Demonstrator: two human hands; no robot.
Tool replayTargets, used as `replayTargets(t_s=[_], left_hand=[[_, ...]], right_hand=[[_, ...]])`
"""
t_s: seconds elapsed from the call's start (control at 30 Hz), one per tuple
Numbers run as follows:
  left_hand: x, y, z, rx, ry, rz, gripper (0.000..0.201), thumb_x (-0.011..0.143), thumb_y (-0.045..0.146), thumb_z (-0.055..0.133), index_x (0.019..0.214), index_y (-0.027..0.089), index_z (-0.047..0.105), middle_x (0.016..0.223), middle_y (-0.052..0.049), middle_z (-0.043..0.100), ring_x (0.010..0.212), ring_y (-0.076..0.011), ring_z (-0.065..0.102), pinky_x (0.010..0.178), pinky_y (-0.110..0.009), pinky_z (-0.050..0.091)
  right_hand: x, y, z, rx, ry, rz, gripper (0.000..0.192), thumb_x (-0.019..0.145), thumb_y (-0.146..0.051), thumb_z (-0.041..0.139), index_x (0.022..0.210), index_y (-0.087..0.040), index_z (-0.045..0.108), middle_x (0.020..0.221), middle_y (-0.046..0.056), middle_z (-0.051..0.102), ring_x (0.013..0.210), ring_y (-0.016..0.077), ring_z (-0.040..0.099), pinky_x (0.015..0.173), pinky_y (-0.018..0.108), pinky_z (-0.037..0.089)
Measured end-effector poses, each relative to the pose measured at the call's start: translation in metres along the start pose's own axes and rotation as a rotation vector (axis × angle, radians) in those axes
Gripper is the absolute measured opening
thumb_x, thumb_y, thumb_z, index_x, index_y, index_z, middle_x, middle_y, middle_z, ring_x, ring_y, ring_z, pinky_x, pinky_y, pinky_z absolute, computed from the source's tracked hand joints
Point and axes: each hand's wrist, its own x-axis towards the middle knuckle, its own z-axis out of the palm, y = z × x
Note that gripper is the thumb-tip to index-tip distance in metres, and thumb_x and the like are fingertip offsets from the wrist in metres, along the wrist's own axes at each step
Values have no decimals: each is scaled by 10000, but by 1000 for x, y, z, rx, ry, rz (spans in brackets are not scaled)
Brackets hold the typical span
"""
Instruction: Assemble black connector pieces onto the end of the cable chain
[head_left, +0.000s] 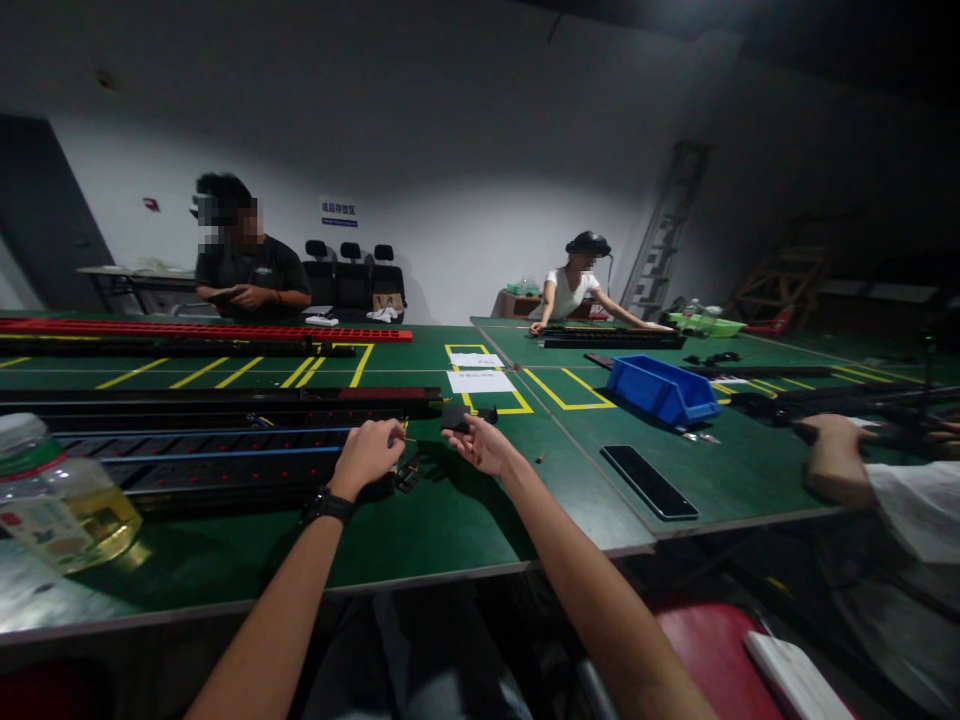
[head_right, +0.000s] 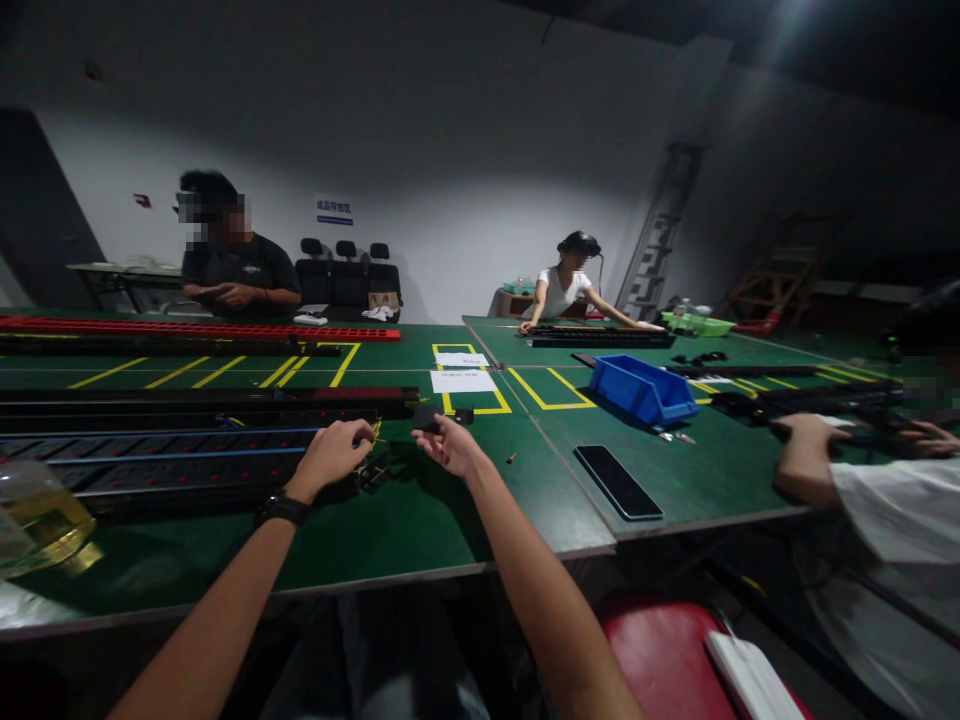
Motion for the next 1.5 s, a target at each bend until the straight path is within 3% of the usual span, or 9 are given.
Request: replayTargets(t_s=[0.13,0.23,0.3,0.47,0.57,0.67,0.83,1.1,1.5], left_hand=[[0,0,0,7,5,-1,261,919,277,501,1027,267,738,1101,-49,782,1087,-265,674,963,-381,476],[0,-2,2,17,13,2,257,921,282,501,1021,270,738,1080,-47,784,1075,-265,681,952,-378,482],[1,-3,4,18,19,6,255,920,282,501,1019,272,736,1079,-45,784,1071,-263,684,950,-376,485],[1,-3,5,17,22,12,255,913,276,500,1019,261,731,1082,-49,784,1064,-271,687,942,-389,489],[0,-2,3,20,17,3,253,909,273,509,1028,265,732,1090,-46,785,1080,-260,685,953,-373,486],[0,-1,2,14,15,-2,258,911,270,509,1038,269,734,1095,-43,786,1091,-253,683,965,-366,482],[0,-2,4,11,27,7,259,907,266,504,1036,268,729,1082,-44,786,1077,-258,687,957,-372,486],[-1,-1,4,17,30,7,259,901,262,495,1028,267,722,1065,-41,789,1068,-267,691,931,-377,485],[-2,3,1,5,15,-13,259,903,259,492,1019,260,723,1083,-39,786,1078,-265,682,933,-377,474]], right_hand=[[-1,2,1,-44,-59,74,340,1101,-370,397,1107,-109,615,916,122,785,575,100,687,433,132,493],[3,10,1,-214,-46,-8,184,1053,-259,477,996,-140,605,935,118,795,565,99,669,405,132,431],[6,18,1,-393,-21,-99,138,1004,-241,559,888,-169,581,880,92,797,524,94,633,389,132,378],[14,32,-1,-920,-37,-395,315,984,-350,579,717,-185,603,650,14,719,427,85,470,431,177,302],[14,35,-1,-1211,13,-638,419,982,-403,570,632,-181,628,572,-15,628,509,113,489,538,213,327],[11,36,1,-1385,79,-757,421,997,-419,558,671,-185,689,632,-10,609,620,144,538,619,233,350],[1,41,11,-1528,137,-812,252,1011,-381,577,1061,-283,804,963,31,666,859,170,624,750,234,423],[0,48,15,-1680,61,-747,324,1009,-382,612,1307,-335,731,1111,46,667,1001,196,644,864,254,468],[9,44,9,-1660,1,-755,239,987,-277,653,1172,-265,804,998,57,694,913,173,644,794,241,456]])
